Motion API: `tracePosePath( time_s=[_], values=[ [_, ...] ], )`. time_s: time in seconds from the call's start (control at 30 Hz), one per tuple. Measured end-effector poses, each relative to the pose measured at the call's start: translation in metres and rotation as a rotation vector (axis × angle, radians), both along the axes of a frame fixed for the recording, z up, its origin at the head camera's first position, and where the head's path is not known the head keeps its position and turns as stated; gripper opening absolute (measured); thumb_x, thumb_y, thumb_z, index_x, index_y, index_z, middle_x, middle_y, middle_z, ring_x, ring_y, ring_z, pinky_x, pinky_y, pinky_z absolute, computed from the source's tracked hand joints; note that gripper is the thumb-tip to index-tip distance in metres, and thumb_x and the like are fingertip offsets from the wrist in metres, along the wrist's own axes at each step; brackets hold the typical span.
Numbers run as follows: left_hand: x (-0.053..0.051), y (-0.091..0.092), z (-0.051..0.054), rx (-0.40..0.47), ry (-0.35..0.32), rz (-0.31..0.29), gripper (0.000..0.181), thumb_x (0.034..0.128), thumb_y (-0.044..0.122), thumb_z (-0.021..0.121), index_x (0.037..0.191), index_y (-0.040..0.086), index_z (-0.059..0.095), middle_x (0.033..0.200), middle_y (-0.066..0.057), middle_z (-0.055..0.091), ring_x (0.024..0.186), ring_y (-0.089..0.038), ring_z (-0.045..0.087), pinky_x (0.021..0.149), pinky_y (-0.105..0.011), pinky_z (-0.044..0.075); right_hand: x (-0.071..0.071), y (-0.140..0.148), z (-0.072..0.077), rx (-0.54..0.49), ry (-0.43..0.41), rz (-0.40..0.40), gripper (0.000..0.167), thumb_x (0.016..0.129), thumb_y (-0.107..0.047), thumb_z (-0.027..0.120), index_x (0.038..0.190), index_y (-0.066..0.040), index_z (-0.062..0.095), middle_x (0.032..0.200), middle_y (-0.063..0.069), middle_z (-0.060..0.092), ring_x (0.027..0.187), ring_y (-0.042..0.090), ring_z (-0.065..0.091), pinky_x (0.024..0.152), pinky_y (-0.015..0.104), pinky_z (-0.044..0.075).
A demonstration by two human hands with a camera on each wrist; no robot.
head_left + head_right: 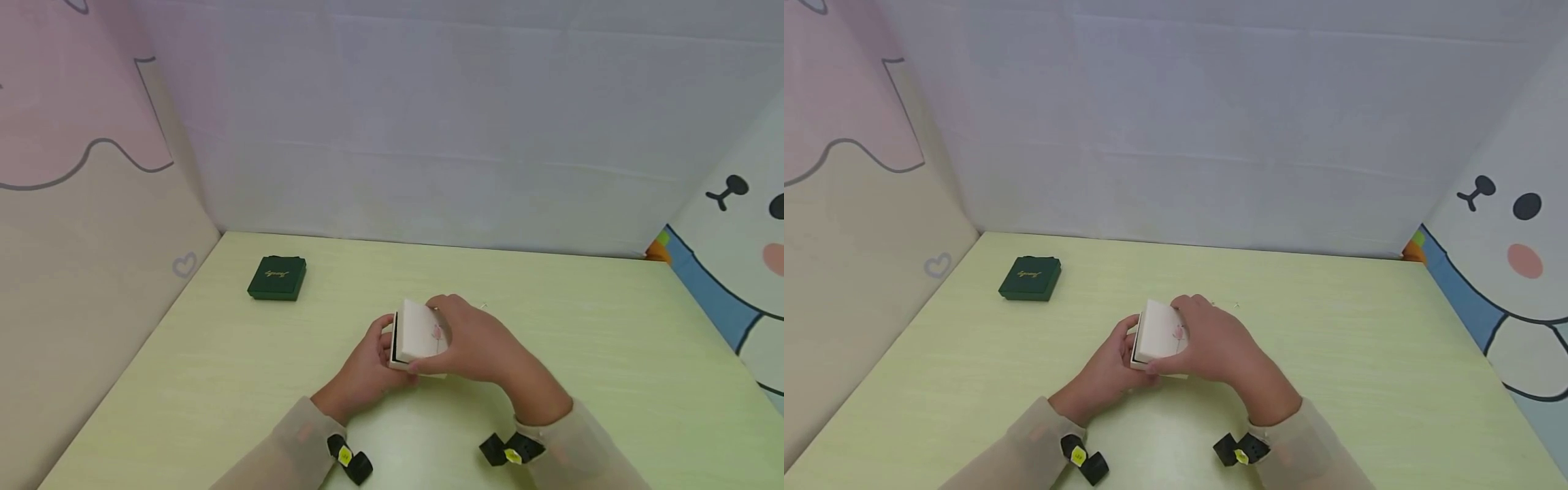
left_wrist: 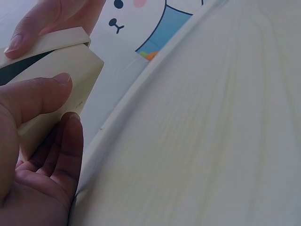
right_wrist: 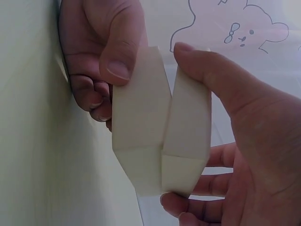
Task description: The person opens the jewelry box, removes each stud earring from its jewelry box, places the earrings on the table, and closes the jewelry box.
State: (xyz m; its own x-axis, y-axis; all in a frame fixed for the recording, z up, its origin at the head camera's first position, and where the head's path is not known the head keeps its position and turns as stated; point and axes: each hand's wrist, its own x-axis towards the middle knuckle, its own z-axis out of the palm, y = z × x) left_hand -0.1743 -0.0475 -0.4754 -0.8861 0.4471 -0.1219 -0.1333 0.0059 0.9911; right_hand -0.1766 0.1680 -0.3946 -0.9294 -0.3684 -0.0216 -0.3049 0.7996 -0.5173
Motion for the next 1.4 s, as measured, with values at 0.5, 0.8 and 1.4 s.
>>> tracePosePath(
  time_s=[0.5, 0.8, 1.4],
  values=[
    [-0.001, 0.000, 0.000, -0.060, 0.011, 0.002, 0.103, 0.0831, 0.002, 0.085, 0.161, 0.014, 0.018, 0.140, -0.010, 0.058, 0.119, -0.023, 0.062, 0.098, -0.037, 0.052, 0.002, -0.007, -0.005, 0.037, 0.017, -0.007, 0.102, 0.065, -0.068, 0.089, 0.140, -0.010, 0.054, 0.111, -0.003, 0.057, 0.087, 0.014, 0.054, 0.074, 0.034, 0.049],
    [-0.001, 0.000, -0.001, -0.065, 0.006, 0.005, 0.105, 0.0833, 0.003, 0.085, 0.161, 0.014, 0.016, 0.142, -0.011, 0.056, 0.120, -0.023, 0.062, 0.098, -0.037, 0.053, 0.003, -0.010, -0.005, 0.076, 0.028, -0.007, 0.099, 0.066, -0.067, 0.088, 0.140, -0.011, 0.054, 0.108, -0.003, 0.056, 0.087, 0.014, 0.053, 0.073, 0.034, 0.048],
    [-0.001, 0.000, -0.001, -0.046, 0.024, 0.006, 0.102, 0.0849, 0.003, 0.084, 0.161, 0.016, 0.017, 0.141, -0.010, 0.057, 0.117, -0.023, 0.064, 0.097, -0.036, 0.053, 0.004, -0.015, -0.003, 0.093, 0.093, -0.021, 0.102, 0.065, -0.072, 0.085, 0.143, -0.014, 0.057, 0.112, -0.001, 0.056, 0.085, 0.013, 0.052, 0.072, 0.032, 0.047]
  ],
)
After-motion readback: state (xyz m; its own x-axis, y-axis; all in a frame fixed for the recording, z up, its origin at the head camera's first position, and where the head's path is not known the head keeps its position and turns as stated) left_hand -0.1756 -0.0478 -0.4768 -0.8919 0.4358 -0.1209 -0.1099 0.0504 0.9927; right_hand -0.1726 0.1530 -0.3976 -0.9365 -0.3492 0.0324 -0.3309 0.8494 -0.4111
